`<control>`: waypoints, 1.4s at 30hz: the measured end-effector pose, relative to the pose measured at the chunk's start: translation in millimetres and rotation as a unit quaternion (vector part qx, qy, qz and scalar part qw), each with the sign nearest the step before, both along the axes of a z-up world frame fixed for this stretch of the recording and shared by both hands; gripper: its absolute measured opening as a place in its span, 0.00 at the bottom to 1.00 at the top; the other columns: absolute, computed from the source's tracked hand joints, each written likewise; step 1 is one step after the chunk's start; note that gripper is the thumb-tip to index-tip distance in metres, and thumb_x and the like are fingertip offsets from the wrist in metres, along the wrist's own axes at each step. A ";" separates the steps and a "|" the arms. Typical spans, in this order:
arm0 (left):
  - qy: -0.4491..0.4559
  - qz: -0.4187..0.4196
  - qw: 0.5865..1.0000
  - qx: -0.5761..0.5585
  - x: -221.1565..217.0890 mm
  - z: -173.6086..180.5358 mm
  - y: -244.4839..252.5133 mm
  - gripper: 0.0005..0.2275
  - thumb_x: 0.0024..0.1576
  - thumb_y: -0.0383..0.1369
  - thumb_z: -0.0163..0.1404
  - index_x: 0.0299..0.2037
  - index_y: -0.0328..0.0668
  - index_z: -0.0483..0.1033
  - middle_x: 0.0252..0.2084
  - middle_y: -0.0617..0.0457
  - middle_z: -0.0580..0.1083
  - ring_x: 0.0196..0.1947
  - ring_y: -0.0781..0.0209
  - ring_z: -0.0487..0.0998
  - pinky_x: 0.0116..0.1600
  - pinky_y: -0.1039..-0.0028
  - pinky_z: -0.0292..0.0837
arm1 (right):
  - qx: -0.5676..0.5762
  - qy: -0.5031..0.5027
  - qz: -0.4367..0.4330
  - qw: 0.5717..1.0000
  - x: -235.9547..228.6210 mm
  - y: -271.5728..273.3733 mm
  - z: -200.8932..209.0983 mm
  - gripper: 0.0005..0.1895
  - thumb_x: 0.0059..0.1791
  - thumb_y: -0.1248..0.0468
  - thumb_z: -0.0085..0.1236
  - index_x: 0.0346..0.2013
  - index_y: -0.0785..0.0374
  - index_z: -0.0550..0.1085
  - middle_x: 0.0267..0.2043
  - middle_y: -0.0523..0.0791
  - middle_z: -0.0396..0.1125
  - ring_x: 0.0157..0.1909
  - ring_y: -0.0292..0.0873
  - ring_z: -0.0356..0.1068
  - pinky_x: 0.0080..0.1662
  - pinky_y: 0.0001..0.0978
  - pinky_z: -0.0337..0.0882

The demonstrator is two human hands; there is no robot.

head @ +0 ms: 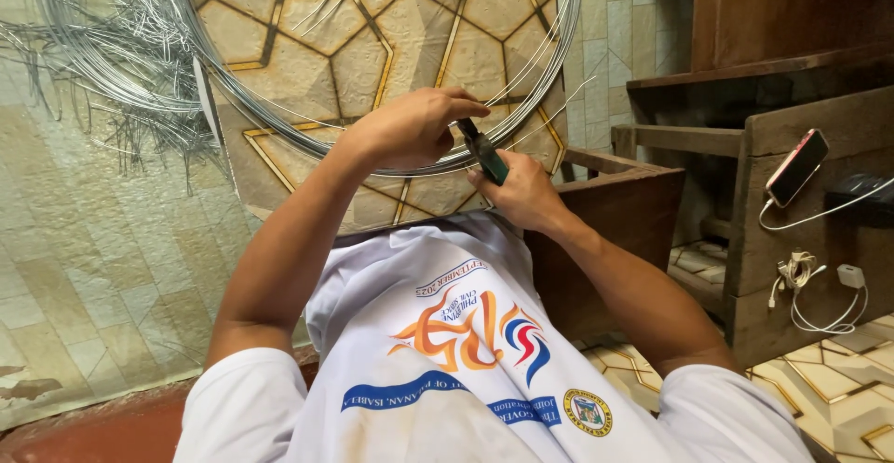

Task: Cutting and shaping small segments of metal wire from a coil using wire cutters

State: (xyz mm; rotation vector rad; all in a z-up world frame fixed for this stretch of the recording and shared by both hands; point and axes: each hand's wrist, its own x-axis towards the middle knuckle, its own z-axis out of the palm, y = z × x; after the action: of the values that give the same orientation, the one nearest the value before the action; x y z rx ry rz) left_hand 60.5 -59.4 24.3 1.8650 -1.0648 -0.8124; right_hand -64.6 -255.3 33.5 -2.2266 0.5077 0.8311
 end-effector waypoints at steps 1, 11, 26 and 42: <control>0.001 -0.001 1.000 0.000 0.3 -1.0 0.6 0.25 0.49 0.19 0.46 0.60 0.37 0.74 0.58 0.38 0.74 0.56 0.33 0.76 0.56 0.47 0.75 | 0.000 0.001 -0.001 1.000 0.5 0.0 -0.8 0.15 0.45 0.49 0.65 0.28 0.55 0.74 0.25 0.49 0.70 0.36 0.49 0.74 0.39 0.38 0.70; 0.008 0.006 0.999 -0.031 0.4 -9.2 0.7 0.25 0.49 0.18 0.45 0.60 0.35 0.74 0.57 0.36 0.74 0.56 0.32 0.76 0.56 0.47 0.74 | -0.001 0.001 -0.005 1.000 0.9 -2.6 -7.1 0.15 0.44 0.49 0.65 0.25 0.54 0.73 0.23 0.48 0.69 0.33 0.47 0.73 0.38 0.36 0.69; 0.045 0.004 0.998 -0.052 8.0 -18.9 11.1 0.25 0.49 0.20 0.46 0.60 0.36 0.74 0.58 0.38 0.74 0.58 0.33 0.74 0.58 0.47 0.72 | -0.023 0.020 0.005 1.000 10.6 4.8 -2.0 0.16 0.44 0.49 0.65 0.23 0.56 0.73 0.20 0.49 0.66 0.30 0.47 0.71 0.36 0.37 0.68; 0.018 0.036 0.996 -0.084 5.6 -64.4 5.0 0.18 0.48 0.22 0.48 0.51 0.37 0.77 0.50 0.38 0.77 0.53 0.31 0.77 0.56 0.45 0.73 | -0.003 0.050 0.032 0.998 -15.4 -16.8 16.0 0.18 0.48 0.49 0.66 0.34 0.61 0.76 0.27 0.56 0.73 0.36 0.49 0.74 0.40 0.42 0.71</control>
State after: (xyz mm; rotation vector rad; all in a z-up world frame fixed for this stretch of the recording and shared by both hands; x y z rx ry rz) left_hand 66.2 -54.4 -40.1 1.7299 -1.0058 -0.6906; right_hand -80.0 -272.1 49.5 -2.2256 0.4879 0.9793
